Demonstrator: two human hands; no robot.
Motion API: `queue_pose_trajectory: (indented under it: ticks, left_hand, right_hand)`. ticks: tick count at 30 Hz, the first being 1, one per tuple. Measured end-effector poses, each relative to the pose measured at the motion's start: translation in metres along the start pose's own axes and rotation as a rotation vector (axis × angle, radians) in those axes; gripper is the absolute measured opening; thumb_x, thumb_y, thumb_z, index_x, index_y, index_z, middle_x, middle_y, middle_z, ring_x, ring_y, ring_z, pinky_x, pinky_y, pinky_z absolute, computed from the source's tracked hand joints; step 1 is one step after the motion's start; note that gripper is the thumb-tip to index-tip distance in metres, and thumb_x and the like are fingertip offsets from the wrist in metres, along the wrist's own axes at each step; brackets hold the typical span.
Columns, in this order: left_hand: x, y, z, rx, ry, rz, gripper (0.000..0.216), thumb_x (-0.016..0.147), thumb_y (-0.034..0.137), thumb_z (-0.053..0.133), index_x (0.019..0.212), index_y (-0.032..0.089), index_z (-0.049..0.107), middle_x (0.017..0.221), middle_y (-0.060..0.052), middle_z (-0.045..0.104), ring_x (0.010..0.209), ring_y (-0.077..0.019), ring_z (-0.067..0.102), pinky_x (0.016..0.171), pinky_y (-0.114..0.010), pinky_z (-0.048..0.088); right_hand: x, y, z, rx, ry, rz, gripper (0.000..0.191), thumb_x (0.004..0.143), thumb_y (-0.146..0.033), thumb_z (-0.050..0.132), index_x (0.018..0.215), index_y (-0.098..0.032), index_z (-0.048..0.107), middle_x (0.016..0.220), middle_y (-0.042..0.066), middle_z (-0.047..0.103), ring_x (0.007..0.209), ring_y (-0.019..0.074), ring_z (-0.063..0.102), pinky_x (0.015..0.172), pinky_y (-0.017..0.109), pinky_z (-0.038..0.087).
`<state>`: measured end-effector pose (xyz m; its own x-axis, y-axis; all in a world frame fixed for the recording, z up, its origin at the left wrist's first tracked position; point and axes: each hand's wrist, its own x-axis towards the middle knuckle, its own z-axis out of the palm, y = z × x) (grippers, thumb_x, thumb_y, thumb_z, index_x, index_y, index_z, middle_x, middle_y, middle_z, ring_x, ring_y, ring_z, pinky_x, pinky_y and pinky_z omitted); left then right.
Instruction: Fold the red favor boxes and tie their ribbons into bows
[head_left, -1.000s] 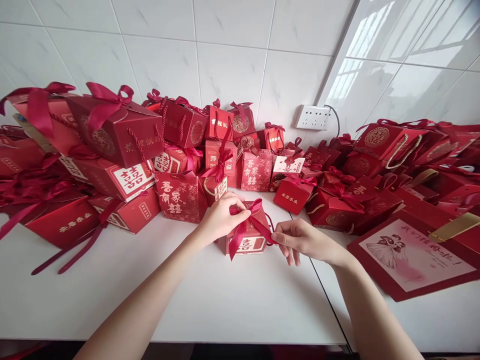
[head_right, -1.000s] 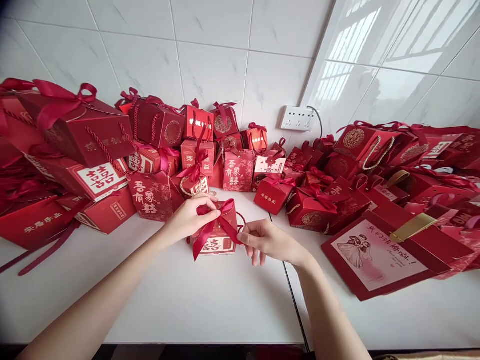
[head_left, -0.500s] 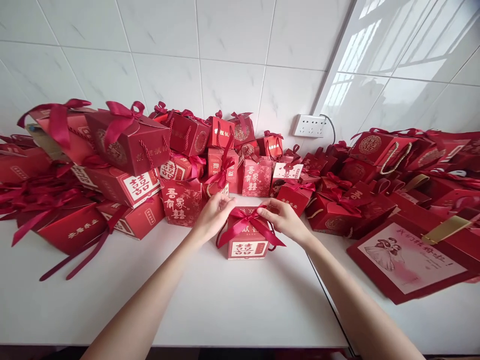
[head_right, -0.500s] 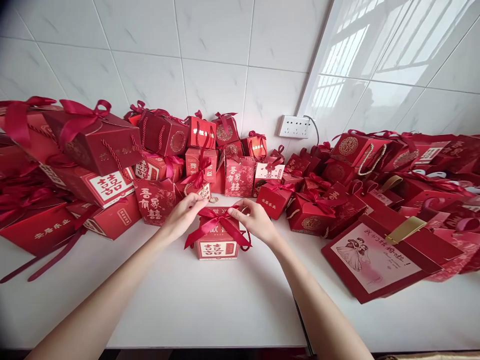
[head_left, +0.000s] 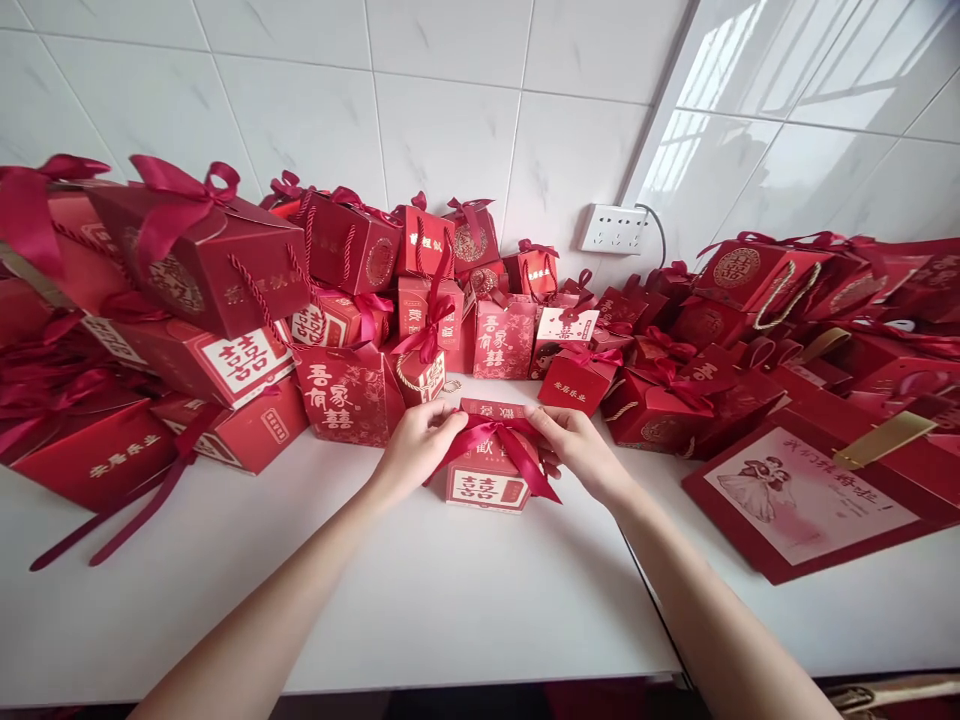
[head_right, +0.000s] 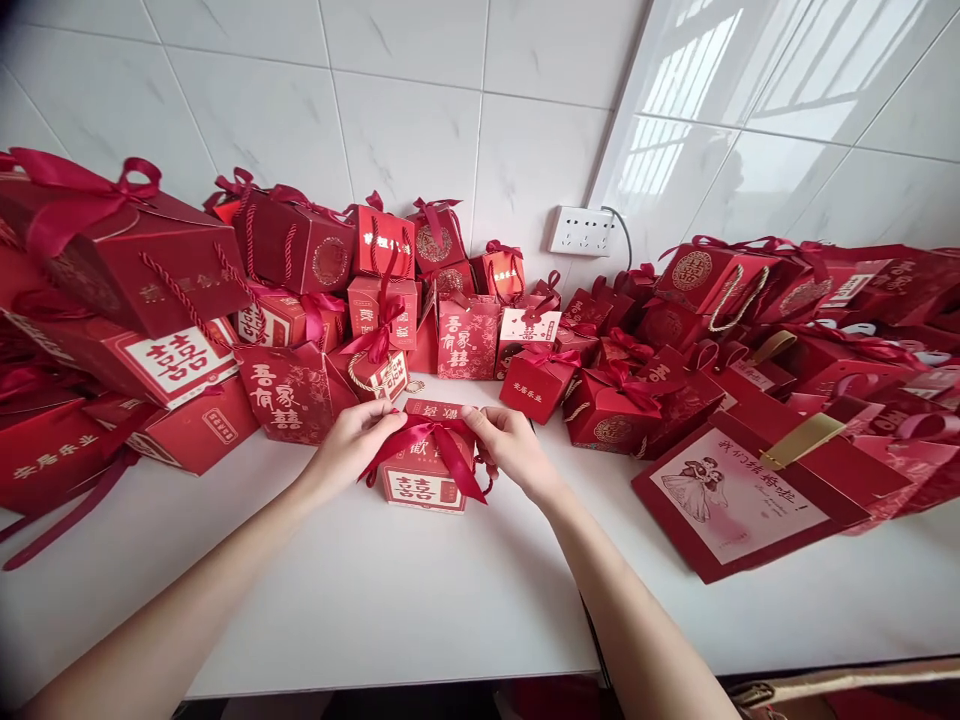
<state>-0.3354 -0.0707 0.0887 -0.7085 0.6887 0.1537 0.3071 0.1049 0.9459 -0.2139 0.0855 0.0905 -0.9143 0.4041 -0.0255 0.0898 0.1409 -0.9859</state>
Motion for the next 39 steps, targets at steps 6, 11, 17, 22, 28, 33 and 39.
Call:
queue_pose_trajectory:
  ticks: [6,11,17,22,28,33,39]
  left_hand:
    - [-0.001,0.001,0.006,-0.06,0.051,-0.044,0.037,0.076,0.043,0.051,0.055,0.019,0.031,0.052,0.006,0.03,0.05,-0.0092,0.032,0.049,-0.023,0.024]
    - [0.001,-0.001,0.006,-0.02,0.089,-0.002,0.036,0.074,0.041,0.053,0.053,0.019,0.034,0.052,0.006,0.032,0.051,-0.0093,0.032,0.05,-0.024,0.024]
    - [0.005,-0.001,0.001,-0.088,0.061,-0.038,0.036,0.074,0.048,0.054,0.058,0.019,0.041,0.053,0.006,0.036,0.051,-0.0098,0.036,0.052,-0.024,0.028]
    - [0.005,-0.006,0.003,-0.117,0.051,-0.034,0.031,0.073,0.043,0.058,0.06,0.017,0.045,0.058,0.004,0.045,0.057,-0.0108,0.042,0.056,-0.023,0.032]
    - [-0.001,-0.017,0.015,-0.13,0.158,-0.064,0.034,0.074,0.04,0.054,0.057,0.019,0.034,0.053,0.006,0.035,0.054,-0.0097,0.036,0.052,-0.023,0.028]
    - [-0.007,-0.014,0.021,-0.106,0.209,-0.022,0.032,0.074,0.039,0.05,0.057,0.019,0.032,0.054,0.006,0.034,0.055,-0.0091,0.034,0.052,-0.022,0.028]
    - [-0.01,-0.012,0.022,-0.1,0.232,0.001,0.033,0.075,0.038,0.05,0.056,0.019,0.031,0.052,0.006,0.031,0.053,-0.0088,0.032,0.051,-0.022,0.027]
  right_hand:
    - [-0.001,0.0,-0.004,0.052,-0.05,0.052,0.05,0.066,-0.065,0.061,0.065,-0.017,0.049,0.051,-0.004,0.048,0.041,0.0074,0.046,0.039,0.021,0.043]
    - [-0.002,0.0,-0.004,0.093,-0.063,0.045,0.05,0.069,-0.064,0.059,0.068,-0.015,0.052,0.053,-0.005,0.046,0.042,0.0068,0.046,0.037,0.019,0.042]
    - [-0.002,0.002,-0.008,0.051,-0.1,0.023,0.047,0.07,-0.061,0.062,0.063,-0.017,0.048,0.051,-0.005,0.044,0.041,0.0065,0.044,0.037,0.019,0.043]
    - [0.0,0.004,-0.005,0.11,-0.111,0.042,0.044,0.071,-0.058,0.063,0.066,-0.016,0.051,0.056,-0.003,0.05,0.046,0.008,0.047,0.039,0.02,0.042]
    - [0.004,0.012,-0.009,0.299,-0.134,0.118,0.037,0.069,-0.05,0.068,0.067,-0.016,0.053,0.056,-0.005,0.046,0.048,0.0059,0.042,0.042,0.017,0.034]
    - [0.007,0.015,-0.011,0.343,-0.124,0.148,0.037,0.062,-0.044,0.075,0.062,-0.017,0.051,0.052,-0.006,0.041,0.045,0.0054,0.035,0.044,0.02,0.029]
    - [0.008,0.016,-0.013,0.32,-0.111,0.147,0.04,0.059,-0.046,0.075,0.06,-0.017,0.047,0.054,-0.005,0.044,0.047,0.0064,0.038,0.046,0.021,0.03]
